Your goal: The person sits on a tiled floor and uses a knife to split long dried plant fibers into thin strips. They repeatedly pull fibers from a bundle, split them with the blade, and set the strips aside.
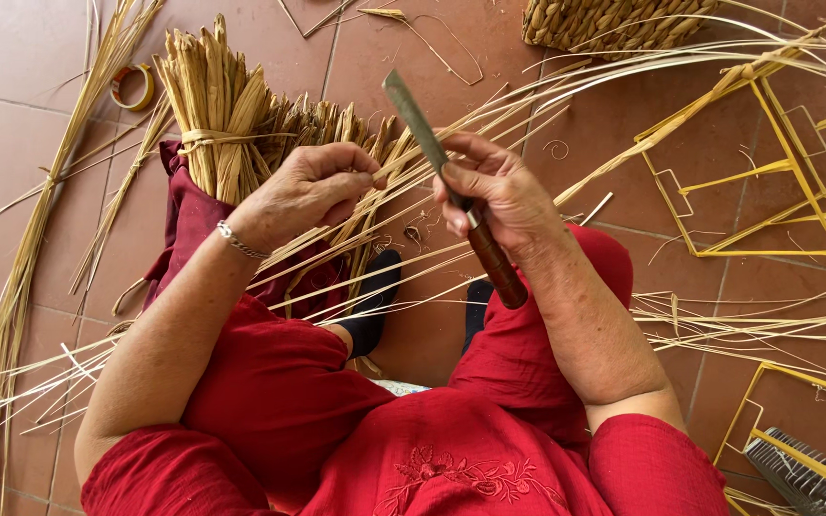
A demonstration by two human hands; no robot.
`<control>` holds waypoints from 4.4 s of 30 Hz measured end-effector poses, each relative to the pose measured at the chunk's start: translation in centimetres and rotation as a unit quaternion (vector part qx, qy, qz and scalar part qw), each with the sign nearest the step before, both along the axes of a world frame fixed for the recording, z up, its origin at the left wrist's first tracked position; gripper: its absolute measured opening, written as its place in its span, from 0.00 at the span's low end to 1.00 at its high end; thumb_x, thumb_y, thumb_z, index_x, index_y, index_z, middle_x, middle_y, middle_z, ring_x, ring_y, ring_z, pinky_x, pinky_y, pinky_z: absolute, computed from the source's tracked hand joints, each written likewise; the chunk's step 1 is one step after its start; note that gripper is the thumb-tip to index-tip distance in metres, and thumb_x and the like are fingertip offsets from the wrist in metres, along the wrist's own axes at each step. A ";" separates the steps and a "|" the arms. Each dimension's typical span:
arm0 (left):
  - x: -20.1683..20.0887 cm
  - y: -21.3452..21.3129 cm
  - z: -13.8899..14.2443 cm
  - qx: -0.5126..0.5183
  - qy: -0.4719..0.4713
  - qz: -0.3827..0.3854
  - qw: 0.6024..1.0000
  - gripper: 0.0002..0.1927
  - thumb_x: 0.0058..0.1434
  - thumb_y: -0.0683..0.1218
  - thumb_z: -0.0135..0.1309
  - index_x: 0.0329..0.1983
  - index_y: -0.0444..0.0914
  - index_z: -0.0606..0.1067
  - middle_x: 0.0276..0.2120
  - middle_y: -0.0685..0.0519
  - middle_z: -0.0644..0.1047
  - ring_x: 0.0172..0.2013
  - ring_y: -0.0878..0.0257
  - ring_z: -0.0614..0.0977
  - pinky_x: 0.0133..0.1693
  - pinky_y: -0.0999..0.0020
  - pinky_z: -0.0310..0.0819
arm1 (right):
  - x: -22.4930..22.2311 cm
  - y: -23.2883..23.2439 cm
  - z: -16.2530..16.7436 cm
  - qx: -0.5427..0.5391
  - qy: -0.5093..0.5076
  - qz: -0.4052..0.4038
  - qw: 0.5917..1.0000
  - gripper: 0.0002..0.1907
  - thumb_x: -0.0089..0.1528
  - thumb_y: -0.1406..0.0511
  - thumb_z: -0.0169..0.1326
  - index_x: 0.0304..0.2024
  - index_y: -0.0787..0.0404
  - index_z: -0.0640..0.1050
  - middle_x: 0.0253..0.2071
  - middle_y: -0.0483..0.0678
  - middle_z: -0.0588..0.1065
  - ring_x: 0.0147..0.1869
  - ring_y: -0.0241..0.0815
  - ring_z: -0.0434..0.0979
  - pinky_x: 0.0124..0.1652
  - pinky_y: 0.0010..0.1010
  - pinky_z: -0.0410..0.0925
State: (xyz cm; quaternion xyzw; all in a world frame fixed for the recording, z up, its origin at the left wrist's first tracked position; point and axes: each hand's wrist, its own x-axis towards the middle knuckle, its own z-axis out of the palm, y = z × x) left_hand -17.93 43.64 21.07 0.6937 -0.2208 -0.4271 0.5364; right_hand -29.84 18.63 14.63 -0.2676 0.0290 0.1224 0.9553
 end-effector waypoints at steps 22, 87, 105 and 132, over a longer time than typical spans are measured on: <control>0.7 4.5 2.7 0.088 -0.140 -0.026 0.986 0.12 0.68 0.45 0.50 0.52 0.37 0.76 0.29 0.59 0.81 0.25 0.73 0.77 0.26 0.76 0.73 | 0.1 -0.6 0.2 0.001 -0.014 -0.057 0.998 0.20 0.69 0.71 0.57 0.63 0.60 0.76 0.36 0.57 0.80 0.27 0.41 0.78 0.25 0.31 0.71; 1.1 1.0 0.3 0.020 -0.050 -0.012 0.998 0.09 0.70 0.44 0.54 0.47 0.33 0.78 0.22 0.62 0.71 0.21 0.77 0.67 0.22 0.80 0.60 | 0.7 -1.6 1.5 -0.065 -0.039 -0.056 0.996 0.12 0.70 0.68 0.57 0.52 0.70 0.75 0.35 0.58 0.79 0.27 0.42 0.79 0.26 0.31 0.73; 2.3 4.2 0.9 0.033 -0.004 -0.057 0.998 0.10 0.70 0.44 0.52 0.48 0.34 0.79 0.19 0.63 0.68 0.19 0.77 0.63 0.20 0.79 0.54 | 0.2 -3.2 0.6 -0.095 -0.019 -0.124 0.988 0.08 0.69 0.69 0.58 0.49 0.68 0.79 0.34 0.56 0.79 0.26 0.42 0.78 0.26 0.31 0.71; 2.4 2.6 -0.8 0.112 -0.285 -0.108 0.946 0.25 0.68 0.52 0.56 0.65 0.37 0.72 0.51 0.44 0.81 0.52 0.57 0.82 0.51 0.62 0.77 | 1.5 0.8 -0.1 -0.080 -0.011 -0.121 0.989 0.09 0.68 0.68 0.58 0.50 0.66 0.80 0.34 0.56 0.80 0.26 0.41 0.79 0.25 0.31 0.74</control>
